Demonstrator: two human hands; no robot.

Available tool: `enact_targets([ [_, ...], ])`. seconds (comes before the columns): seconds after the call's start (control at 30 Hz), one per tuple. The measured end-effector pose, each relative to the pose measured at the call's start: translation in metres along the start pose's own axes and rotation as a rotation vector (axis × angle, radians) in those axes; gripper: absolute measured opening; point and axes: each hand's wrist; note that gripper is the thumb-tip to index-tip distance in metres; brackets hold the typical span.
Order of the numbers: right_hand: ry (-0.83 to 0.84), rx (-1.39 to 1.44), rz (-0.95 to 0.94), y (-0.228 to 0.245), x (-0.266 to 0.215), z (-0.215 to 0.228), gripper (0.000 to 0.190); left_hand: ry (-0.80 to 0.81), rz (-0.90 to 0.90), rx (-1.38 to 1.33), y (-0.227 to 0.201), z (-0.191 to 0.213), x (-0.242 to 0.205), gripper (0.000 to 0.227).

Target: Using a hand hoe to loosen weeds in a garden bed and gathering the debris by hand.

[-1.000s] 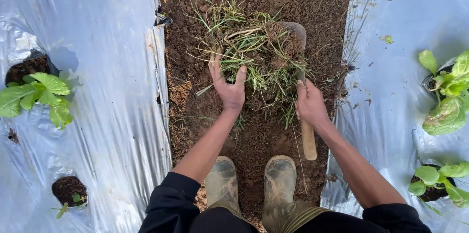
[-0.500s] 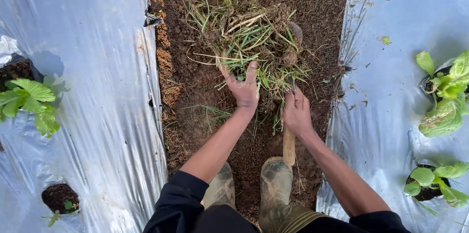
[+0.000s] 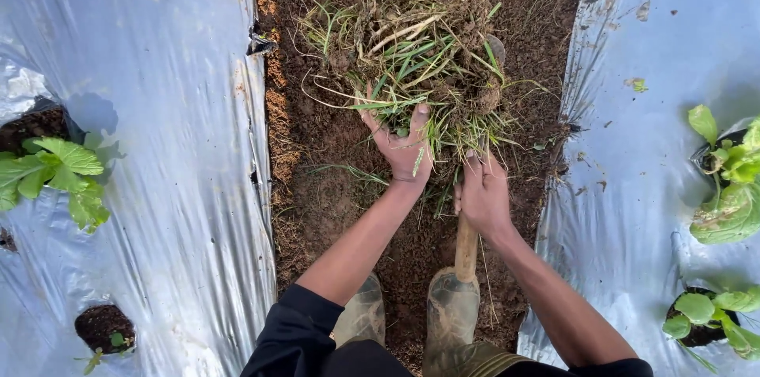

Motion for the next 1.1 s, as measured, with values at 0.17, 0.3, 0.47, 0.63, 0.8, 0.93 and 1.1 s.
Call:
enact_targets([
  [0.17, -0.031, -0.006, -0.009, 0.012, -0.001, -0.002, 0.031, -0.009, -0.025, 0.036, -0.028, -0.012, -0.004, 0.098],
  [0.3, -0.014, -0.057, 0.023, 0.038, -0.007, 0.001, 0.028, -0.026, -0.032, 0.091, -0.019, -0.008, -0.014, 0.104],
  [0.47, -0.001, -0.076, -0.004, 0.086, -0.044, 0.007, 0.03, 0.032, -0.029, 0.174, -0.165, -0.041, -0.013, 0.095],
  [0.63, 0.047, -0.152, -0.062, 0.194, -0.106, 0.024, 0.033, 0.117, 0.138, 0.362, -0.241, -0.017, -0.047, 0.104],
  [0.8, 0.128, -0.165, -0.105, 0.329, -0.188, 0.035, 0.032, -0.108, 0.181, 0.185, -0.369, -0.025, -0.098, 0.103],
  [0.93, 0.199, -0.181, -0.063, 0.444, -0.276, 0.045, 0.031, -0.242, 0.118, 0.023, -0.493, -0.032, -0.125, 0.103],
  [1.1, 0.425, -0.237, -0.041, 0.539, -0.379, 0.066, 0.048, -0.418, 0.115, 0.119, -0.574, 0.002, -0.183, 0.101],
])
Point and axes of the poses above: each hand's wrist, its own x-axis towards the middle knuckle, its own z-axis out of the back of the hand, y = z × x, and after that the axes turned 1 degree about z, right-handed
